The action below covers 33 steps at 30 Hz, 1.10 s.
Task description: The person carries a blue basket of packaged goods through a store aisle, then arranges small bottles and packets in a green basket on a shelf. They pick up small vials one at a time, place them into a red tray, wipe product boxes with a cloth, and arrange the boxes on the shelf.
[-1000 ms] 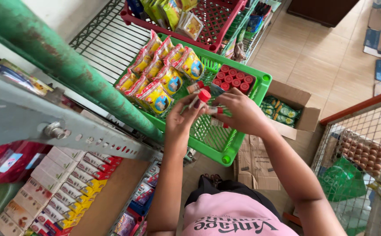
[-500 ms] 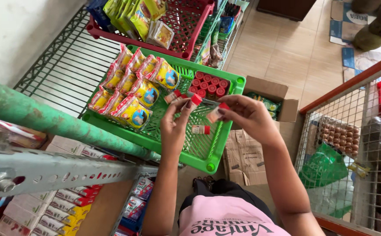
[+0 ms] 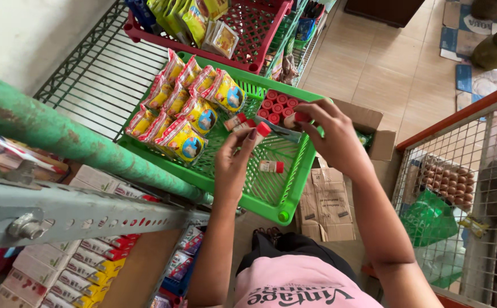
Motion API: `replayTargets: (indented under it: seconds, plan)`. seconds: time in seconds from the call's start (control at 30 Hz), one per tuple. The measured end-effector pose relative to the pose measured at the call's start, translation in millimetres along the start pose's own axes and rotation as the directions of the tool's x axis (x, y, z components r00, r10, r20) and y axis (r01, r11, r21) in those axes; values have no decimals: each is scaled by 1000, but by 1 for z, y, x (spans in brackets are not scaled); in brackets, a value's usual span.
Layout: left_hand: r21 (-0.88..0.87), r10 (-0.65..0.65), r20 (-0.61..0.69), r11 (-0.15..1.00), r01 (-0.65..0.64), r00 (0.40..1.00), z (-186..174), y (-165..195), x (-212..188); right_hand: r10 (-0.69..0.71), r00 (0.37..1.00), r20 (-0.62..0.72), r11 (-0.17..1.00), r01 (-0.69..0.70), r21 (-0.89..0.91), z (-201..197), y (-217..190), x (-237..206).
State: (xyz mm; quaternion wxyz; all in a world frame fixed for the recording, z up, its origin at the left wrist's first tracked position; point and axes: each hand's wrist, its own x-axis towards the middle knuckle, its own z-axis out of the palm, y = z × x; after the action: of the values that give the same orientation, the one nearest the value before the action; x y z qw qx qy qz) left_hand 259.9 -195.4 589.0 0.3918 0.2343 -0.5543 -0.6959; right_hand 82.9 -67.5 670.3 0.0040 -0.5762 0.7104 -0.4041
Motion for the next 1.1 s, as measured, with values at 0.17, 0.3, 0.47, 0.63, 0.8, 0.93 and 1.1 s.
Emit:
replayTargets:
  seconds: [0.17, 0.3, 0.47, 0.63, 0.8, 0.93, 1.1]
  plan:
    - [10, -11, 42, 1000, 10, 999, 3, 8, -2, -30, 999, 37, 999, 32, -42, 27, 12, -1]
    - [-2, -3, 36, 1000, 3, 999, 5, 10, -2, -46, 994, 98, 995, 55, -87, 43, 27, -1]
    - [11, -7, 36, 1000, 7, 999, 4, 8, -1, -183, 959, 218, 902, 252, -350, 48, 35, 0]
    - [0, 11, 53, 1000, -11, 999, 3, 4, -1, 8, 990, 143, 995, 7, -99, 37, 15, 0]
    - [38, 48, 60, 998, -51, 997, 0, -2, 0, 9, 999, -49, 1000, -9, 13, -2, -13, -5]
    - [-10, 14, 95, 1000, -13, 995, -1, -7, 1, 40, 998, -54, 992, -33, 124, -19, -32, -10]
    - [-25, -9, 180, 1000, 13, 984, -4, -13, 0, 22, 997, 77, 972, -39, 231, -9, -44, -8]
